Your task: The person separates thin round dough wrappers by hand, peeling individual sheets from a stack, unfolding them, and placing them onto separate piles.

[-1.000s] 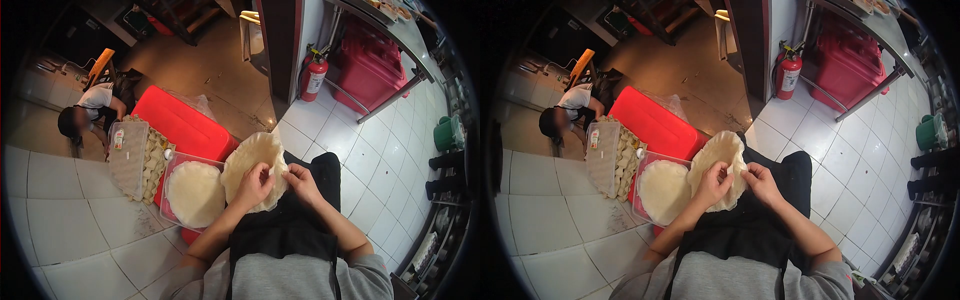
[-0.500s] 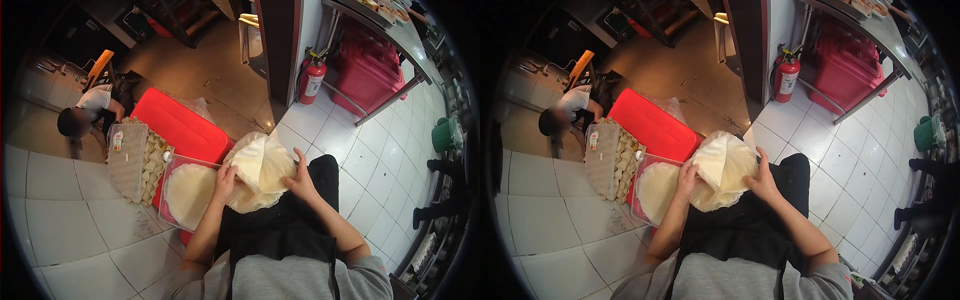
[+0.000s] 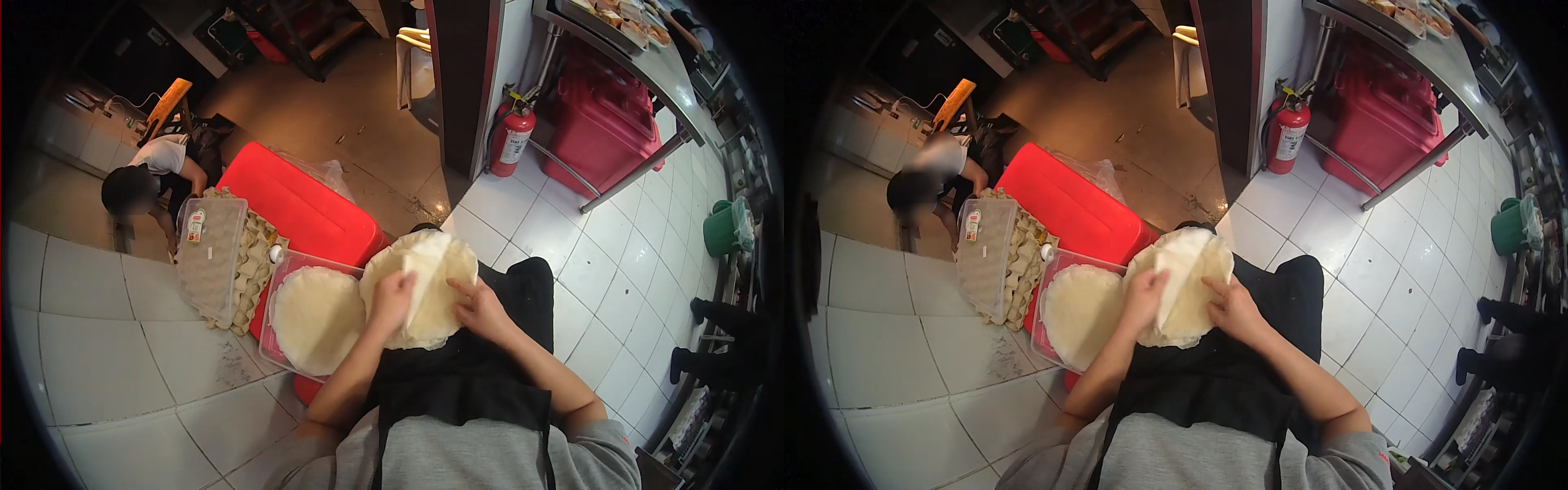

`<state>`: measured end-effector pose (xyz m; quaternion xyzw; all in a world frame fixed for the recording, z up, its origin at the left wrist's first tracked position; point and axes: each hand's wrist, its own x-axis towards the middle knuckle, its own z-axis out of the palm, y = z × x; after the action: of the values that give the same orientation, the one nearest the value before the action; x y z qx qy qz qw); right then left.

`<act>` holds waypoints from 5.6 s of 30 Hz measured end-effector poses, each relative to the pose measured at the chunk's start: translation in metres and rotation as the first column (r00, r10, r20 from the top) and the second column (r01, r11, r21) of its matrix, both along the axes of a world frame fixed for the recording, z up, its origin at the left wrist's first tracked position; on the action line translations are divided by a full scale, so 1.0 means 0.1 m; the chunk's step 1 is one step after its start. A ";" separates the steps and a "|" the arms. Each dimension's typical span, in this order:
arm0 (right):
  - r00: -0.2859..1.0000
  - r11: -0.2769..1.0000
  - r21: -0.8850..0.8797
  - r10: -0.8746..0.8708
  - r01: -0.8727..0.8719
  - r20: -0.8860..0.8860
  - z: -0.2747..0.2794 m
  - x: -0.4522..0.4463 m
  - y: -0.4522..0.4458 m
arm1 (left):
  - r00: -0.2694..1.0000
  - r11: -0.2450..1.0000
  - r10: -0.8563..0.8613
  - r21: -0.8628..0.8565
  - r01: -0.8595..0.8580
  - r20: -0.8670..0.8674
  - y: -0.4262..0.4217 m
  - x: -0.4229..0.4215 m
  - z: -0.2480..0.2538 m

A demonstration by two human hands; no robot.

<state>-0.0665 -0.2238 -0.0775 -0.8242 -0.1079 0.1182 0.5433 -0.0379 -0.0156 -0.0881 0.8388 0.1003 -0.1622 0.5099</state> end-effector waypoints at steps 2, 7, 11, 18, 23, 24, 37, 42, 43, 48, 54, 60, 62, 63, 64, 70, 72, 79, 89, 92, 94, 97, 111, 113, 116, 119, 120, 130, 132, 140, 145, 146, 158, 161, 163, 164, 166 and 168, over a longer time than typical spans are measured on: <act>0.994 0.996 0.089 -0.020 0.029 -0.104 -0.13 0.00 -0.08 | 0.975 0.925 0.221 -0.310 -0.222 -0.037 0.23 0.04 -0.05; 0.944 0.995 0.086 -0.015 0.045 -0.330 0.00 0.03 -0.12 | 0.867 0.667 0.479 -0.586 -0.461 -0.136 0.76 -0.03 0.14; 0.925 0.993 0.099 -0.028 0.071 -0.378 0.03 0.02 -0.11 | 0.837 0.632 0.537 -0.608 -0.481 -0.104 1.23 -0.02 0.17; 0.928 0.998 0.047 -0.028 0.049 -0.371 -0.06 0.02 -0.12 | 0.754 0.633 0.656 -0.546 -0.548 0.004 1.91 0.10 0.36; 0.957 0.999 -0.010 -0.040 0.039 -0.287 -0.35 -0.01 -0.18 | 0.531 0.550 0.830 -0.408 -0.729 0.171 2.40 0.09 0.58; 0.960 0.999 -0.023 -0.041 0.036 -0.276 -0.37 0.00 -0.18 | 0.454 0.480 0.875 -0.432 -0.764 0.170 2.40 0.07 0.77; 0.994 0.994 -0.082 0.074 -0.067 0.086 0.55 0.00 0.09 | 0.910 0.720 0.392 -0.660 -0.212 0.136 0.41 0.04 1.11; 0.990 0.953 0.270 -0.137 0.137 -0.016 0.35 0.03 0.03 | 0.797 0.665 -0.411 -0.452 0.594 0.442 -0.20 0.02 1.04; 0.965 0.943 0.235 -0.201 0.238 -0.169 0.31 0.06 -0.08 | 0.784 0.632 -0.463 -0.465 0.620 0.415 -0.13 0.02 1.04; 0.830 0.788 0.282 -0.470 0.548 -0.299 0.29 0.18 -0.54 | 0.711 0.778 -0.625 0.190 0.598 0.323 0.71 -0.11 0.70; 0.815 0.704 0.411 -0.507 0.579 -0.280 0.17 0.28 -0.66 | 0.814 0.831 -0.553 0.188 0.524 0.175 1.04 -0.44 0.25; 0.917 0.881 0.287 -0.311 0.377 -0.249 0.62 0.56 -0.22 | 0.838 0.851 -0.512 -0.023 0.525 0.189 1.14 -0.36 0.18; 0.948 0.894 0.359 -0.175 0.266 -0.267 0.66 0.72 0.00 | 0.826 0.842 -0.523 -0.024 0.539 0.210 1.21 -0.33 0.15; 0.958 0.895 0.396 -0.098 0.203 -0.270 0.69 0.81 0.14 | 0.819 0.839 -0.529 -0.003 0.543 0.221 1.21 -0.32 0.15; 0.973 0.885 0.439 -0.060 0.156 -0.225 0.75 0.88 0.33 | 0.812 0.837 -0.536 0.018 0.547 0.230 1.21 -0.32 0.14; 0.935 0.746 0.649 0.320 -0.150 -0.151 1.47 1.20 1.70 | 0.959 0.935 -0.211 -0.246 0.255 0.190 0.81 -0.37 0.01; 0.899 0.645 0.721 0.432 -0.254 -0.069 1.64 1.34 2.22 | 0.871 0.955 -0.277 0.021 0.294 0.405 0.72 -0.31 0.04; 0.808 0.755 0.637 0.469 -0.158 -0.356 1.47 1.61 3.01 | 0.782 0.963 -0.254 0.076 0.257 0.570 0.63 -0.17 -0.16; 0.891 0.829 0.487 0.411 -0.276 -0.195 0.79 1.02 0.87 | 0.553 0.902 -0.395 0.195 0.385 0.734 0.54 0.30 0.35; 0.873 0.878 0.359 0.419 -0.318 -0.252 0.79 0.74 0.45 | 0.397 0.835 -0.505 0.317 0.449 0.766 0.36 0.45 0.50; 0.899 0.873 0.330 0.419 -0.359 -0.130 0.68 0.61 0.37 | 0.330 0.815 -0.530 0.360 0.455 0.781 0.19 0.43 0.62; 0.917 0.962 0.268 0.148 -0.047 -0.372 0.38 0.53 0.30 | 0.328 0.843 -0.516 0.401 0.359 0.791 0.06 0.39 0.60; 0.845 0.828 0.349 -0.246 0.438 -0.475 0.11 0.08 -0.38 | 0.874 0.844 -0.448 0.410 0.345 0.188 -0.06 -0.08 -0.31; 0.807 0.705 0.436 -0.344 0.560 -0.481 0.22 -0.01 -0.54 | 0.875 0.830 -0.457 0.432 0.352 0.164 -0.08 -0.06 -0.28; 0.802 0.656 0.476 -0.383 0.586 -0.458 0.35 -0.13 -0.92 | 0.875 0.820 -0.462 0.446 0.359 0.145 -0.10 -0.07 -0.25; 0.743 0.517 0.537 -0.521 0.666 -0.420 0.62 -0.18 -1.16 | 0.874 0.808 -0.468 0.462 0.365 0.129 -0.11 -0.08 -0.23; 0.748 0.506 0.561 -0.537 0.655 -0.389 0.76 -0.17 -1.28 | 0.874 0.804 -0.470 0.469 0.365 0.124 -0.11 -0.08 -0.22; 0.914 0.630 0.691 -0.390 0.353 -0.111 1.37 -0.14 -1.30 | 0.878 0.780 -0.473 0.500 0.376 0.078 -0.14 -0.09 -0.18; 0.849 0.496 0.788 -0.525 0.364 -0.062 1.41 -0.13 -1.34 | 0.880 0.785 -0.468 0.497 0.370 0.083 -0.13 -0.08 -0.18; 0.995 0.563 0.821 -0.075 0.095 -0.063 1.64 -0.05 -1.06 | 0.878 0.901 -0.430 0.157 0.404 0.208 -0.04 0.05 -0.25; 0.835 0.675 0.737 0.414 -0.014 -0.363 1.52 0.40 -0.53 | 0.982 0.373 -0.187 -0.926 0.063 -0.008 -0.13 0.13 0.26; 0.797 0.686 0.727 0.434 0.009 -0.420 1.37 0.54 -0.44 | 0.962 0.163 -0.158 -0.967 -0.196 -0.222 -0.09 0.16 0.23; 0.845 0.802 0.596 0.343 -0.036 -0.410 0.28 0.83 -0.24 | 0.965 0.358 -0.240 -0.934 -0.010 -0.102 0.56 0.41 0.13; 0.891 0.853 0.520 0.270 -0.045 -0.364 0.24 0.82 -0.28 | 0.980 0.682 -0.197 -0.715 0.153 0.022 0.52 0.58 0.28; 0.913 0.865 0.496 0.261 -0.077 -0.314 0.33 0.77 -0.23 | 0.959 0.825 -0.200 -0.493 0.276 0.203 0.42 0.59 0.34; 0.921 0.861 0.500 0.262 -0.089 -0.288 0.33 0.76 -0.20 | 0.913 0.848 -0.245 -0.384 0.365 0.326 0.32 0.58 0.36; 0.935 0.852 0.509 0.271 -0.122 -0.229 0.32 0.76 -0.11 | 0.836 0.851 -0.388 -0.197 0.487 0.388 0.20 0.58 0.38; 0.955 0.858 0.499 0.239 -0.123 -0.176 0.35 0.74 -0.06 | 0.789 0.803 -0.553 -0.080 0.590 0.267 0.15 0.59 0.40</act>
<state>0.0080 -0.2298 -0.0429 -0.6292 -0.1474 0.2337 0.7265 0.0213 -0.0008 -0.0476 0.7992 -0.2322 -0.2180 0.5098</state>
